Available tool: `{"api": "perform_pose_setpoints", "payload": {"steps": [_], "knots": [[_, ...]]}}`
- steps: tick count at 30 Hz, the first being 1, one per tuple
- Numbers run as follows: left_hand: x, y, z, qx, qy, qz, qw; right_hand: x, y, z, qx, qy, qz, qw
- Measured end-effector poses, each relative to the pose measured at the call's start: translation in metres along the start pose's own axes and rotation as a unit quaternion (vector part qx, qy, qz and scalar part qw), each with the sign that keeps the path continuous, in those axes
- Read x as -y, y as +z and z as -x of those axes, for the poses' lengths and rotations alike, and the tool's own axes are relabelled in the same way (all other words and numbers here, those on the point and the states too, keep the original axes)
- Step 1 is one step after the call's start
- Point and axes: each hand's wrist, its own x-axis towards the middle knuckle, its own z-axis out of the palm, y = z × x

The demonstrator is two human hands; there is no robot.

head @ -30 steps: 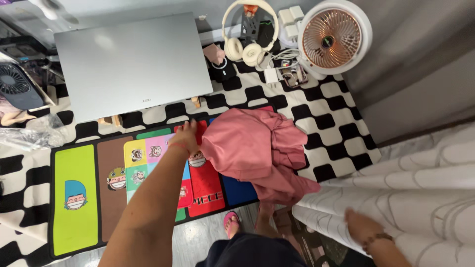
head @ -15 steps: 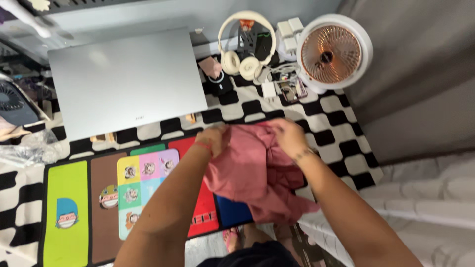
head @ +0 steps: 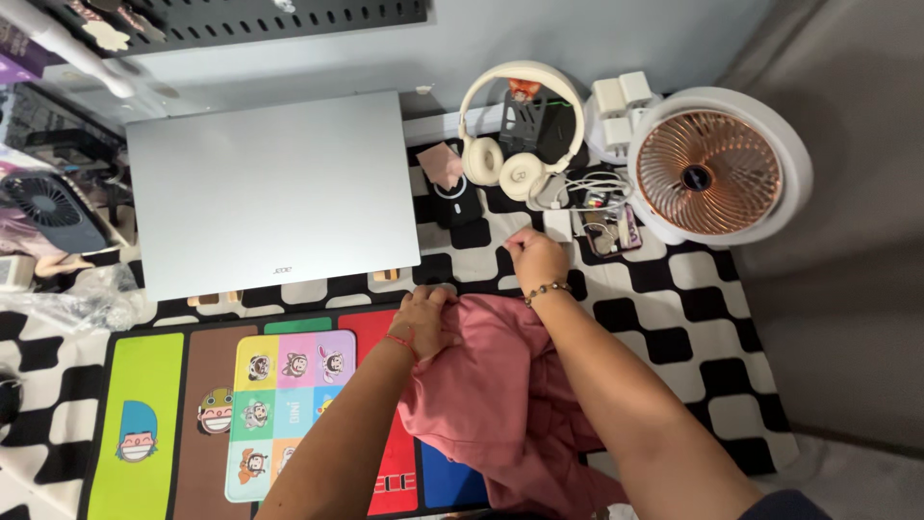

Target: The person wipes a desk surface and several items using a pink cloth. They clean multiple colorful mousepads, a laptop, a keyboard, a computer mouse, and a tablet, moving items aside as needed to reach the desk surface.

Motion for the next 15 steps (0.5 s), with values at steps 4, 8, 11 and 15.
{"api": "perform_pose_setpoints", "payload": {"steps": [4,8,11,15], "knots": [[0.001,0.002,-0.005,0.003,-0.006,0.003,1.0,0.005,-0.001,0.003,0.092,-0.038,-0.032,0.995],[0.005,0.004,-0.006,-0.003,-0.009,0.02,1.0,0.012,0.026,-0.004,0.023,-0.129,-0.136,0.982],[0.005,0.008,-0.007,-0.011,-0.01,0.015,1.0,0.022,0.065,-0.03,0.01,-0.097,-0.131,0.987],[0.011,0.016,-0.006,-0.061,0.023,0.03,0.997,0.035,0.089,-0.039,-0.001,-0.093,-0.103,0.99]]}}
